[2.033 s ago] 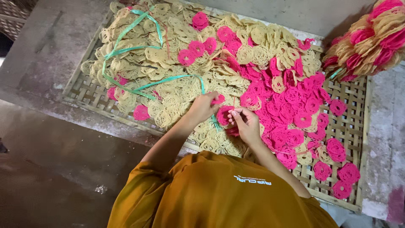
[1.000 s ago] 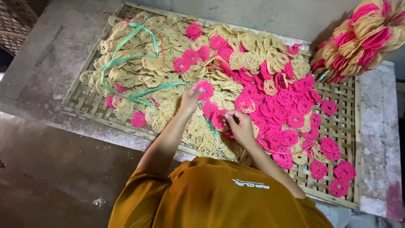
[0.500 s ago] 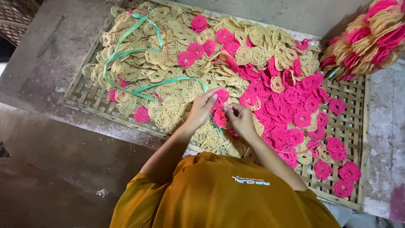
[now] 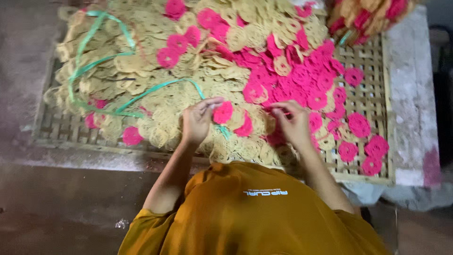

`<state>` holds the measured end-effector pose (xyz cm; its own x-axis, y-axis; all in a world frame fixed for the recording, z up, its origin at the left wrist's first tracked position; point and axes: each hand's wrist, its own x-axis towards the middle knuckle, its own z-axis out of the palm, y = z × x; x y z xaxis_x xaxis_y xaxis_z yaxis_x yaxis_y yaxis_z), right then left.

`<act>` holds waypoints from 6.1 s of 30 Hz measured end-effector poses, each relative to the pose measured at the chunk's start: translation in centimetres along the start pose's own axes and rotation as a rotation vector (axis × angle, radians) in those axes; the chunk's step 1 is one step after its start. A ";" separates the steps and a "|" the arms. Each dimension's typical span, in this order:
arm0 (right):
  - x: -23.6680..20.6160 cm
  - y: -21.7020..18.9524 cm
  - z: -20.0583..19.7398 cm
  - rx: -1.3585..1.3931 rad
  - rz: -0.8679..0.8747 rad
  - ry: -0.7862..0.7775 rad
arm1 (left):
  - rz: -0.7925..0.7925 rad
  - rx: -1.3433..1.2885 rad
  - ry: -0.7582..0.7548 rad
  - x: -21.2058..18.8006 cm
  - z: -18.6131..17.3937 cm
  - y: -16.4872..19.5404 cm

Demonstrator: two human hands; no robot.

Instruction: The person repeatedly picks up beige and pink circular woven items from a bamboo tray and stacks them into a growing bundle. The person holds the bundle in one hand while adding individual pieces with the other, occasionally adjusting the stack. The finished bundle is placed on the tray at the end.

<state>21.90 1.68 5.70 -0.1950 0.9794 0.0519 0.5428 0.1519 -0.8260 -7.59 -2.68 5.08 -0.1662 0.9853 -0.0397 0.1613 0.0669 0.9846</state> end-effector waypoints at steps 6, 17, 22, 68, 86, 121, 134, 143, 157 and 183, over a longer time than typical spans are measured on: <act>-5.5 4.3 -4.0 -0.402 0.053 -0.153 | 0.364 0.007 0.042 -0.3 0.3 -0.8; -7.0 5.8 1.5 -0.600 -0.248 0.172 | 0.083 -0.526 -0.055 1.2 2.1 -0.5; -5.8 6.4 -2.5 0.020 -0.061 0.263 | 0.289 -0.506 -0.202 2.2 4.7 5.5; 1.6 15.7 -7.2 0.625 -0.099 0.053 | 0.509 0.640 0.232 19.5 12.7 3.0; -1.2 18.0 -6.4 0.637 0.244 0.158 | -0.149 1.128 -0.193 36.5 18.3 6.5; 0.0 10.0 -5.8 0.242 -0.108 -0.057 | 0.042 -0.459 0.065 8.0 15.2 -2.6; -0.5 9.5 -4.5 0.263 -0.080 0.012 | 0.046 -0.387 -0.196 -0.7 20.8 -0.6; -0.7 9.8 -5.7 0.287 -0.208 0.049 | 0.248 0.081 -0.163 -1.7 20.6 3.0; -0.5 10.8 -7.9 0.566 -0.094 0.051 | 0.535 0.627 0.284 7.6 18.9 0.7; 2.8 7.9 -4.9 0.143 -0.049 -0.063 | -0.011 -0.423 -0.367 3.6 20.4 0.2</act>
<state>29.71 6.25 2.06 -0.2722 0.9602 0.0625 0.4102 0.1746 -0.8951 11.67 4.12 1.71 0.1959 0.9801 -0.0329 -0.2557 0.0835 0.9632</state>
